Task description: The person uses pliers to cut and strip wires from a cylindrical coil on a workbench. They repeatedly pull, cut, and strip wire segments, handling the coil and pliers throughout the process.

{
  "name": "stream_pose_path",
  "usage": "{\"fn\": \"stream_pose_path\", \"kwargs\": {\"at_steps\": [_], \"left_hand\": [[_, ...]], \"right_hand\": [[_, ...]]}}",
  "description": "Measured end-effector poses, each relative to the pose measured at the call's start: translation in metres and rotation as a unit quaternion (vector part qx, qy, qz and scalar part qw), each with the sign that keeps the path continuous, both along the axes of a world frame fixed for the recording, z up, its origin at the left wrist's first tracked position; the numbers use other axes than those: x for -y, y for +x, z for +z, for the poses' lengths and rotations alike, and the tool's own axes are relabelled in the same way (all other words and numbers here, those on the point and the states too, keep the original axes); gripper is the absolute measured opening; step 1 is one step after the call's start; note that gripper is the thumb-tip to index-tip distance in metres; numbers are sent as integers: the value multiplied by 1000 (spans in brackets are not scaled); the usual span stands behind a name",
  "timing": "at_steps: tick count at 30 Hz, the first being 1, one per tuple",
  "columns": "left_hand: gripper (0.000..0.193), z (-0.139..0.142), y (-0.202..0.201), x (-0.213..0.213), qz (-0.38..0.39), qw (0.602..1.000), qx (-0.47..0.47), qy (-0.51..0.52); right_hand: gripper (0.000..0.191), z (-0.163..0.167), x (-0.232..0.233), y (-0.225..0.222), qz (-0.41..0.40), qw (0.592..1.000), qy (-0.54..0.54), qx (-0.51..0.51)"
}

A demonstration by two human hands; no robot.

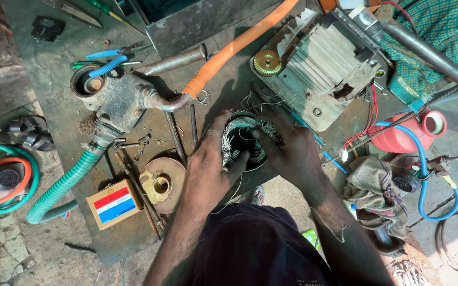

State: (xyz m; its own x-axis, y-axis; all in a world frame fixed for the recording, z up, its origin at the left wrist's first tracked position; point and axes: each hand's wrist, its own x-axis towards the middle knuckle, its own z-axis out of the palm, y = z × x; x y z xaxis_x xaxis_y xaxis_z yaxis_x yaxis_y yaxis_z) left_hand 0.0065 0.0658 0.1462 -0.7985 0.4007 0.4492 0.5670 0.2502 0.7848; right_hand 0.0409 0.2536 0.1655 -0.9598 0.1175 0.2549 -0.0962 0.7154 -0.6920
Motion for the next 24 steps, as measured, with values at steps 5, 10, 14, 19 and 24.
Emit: {"fn": "stream_pose_path", "kwargs": {"at_steps": [5, 10, 14, 19, 24], "left_hand": [[35, 24, -20, 10, -22, 999, 49, 4], [21, 31, -60, 6, -97, 989, 21, -112], [23, 33, -89, -7, -167, 958, 4, -234], [26, 36, -107, -10, -192, 922, 67, -330], [20, 43, -112, -14, -225, 902, 40, -367]], "right_hand": [[32, -3, 0, 3, -1, 1000, 17, -8], [32, -2, 1, 5, 3, 1000, -1, 10], [33, -2, 0, 6, 9, 1000, 5, -2], [32, -6, 0, 6, 13, 999, 19, -29], [35, -8, 0, 7, -3, 999, 41, -27]]}}
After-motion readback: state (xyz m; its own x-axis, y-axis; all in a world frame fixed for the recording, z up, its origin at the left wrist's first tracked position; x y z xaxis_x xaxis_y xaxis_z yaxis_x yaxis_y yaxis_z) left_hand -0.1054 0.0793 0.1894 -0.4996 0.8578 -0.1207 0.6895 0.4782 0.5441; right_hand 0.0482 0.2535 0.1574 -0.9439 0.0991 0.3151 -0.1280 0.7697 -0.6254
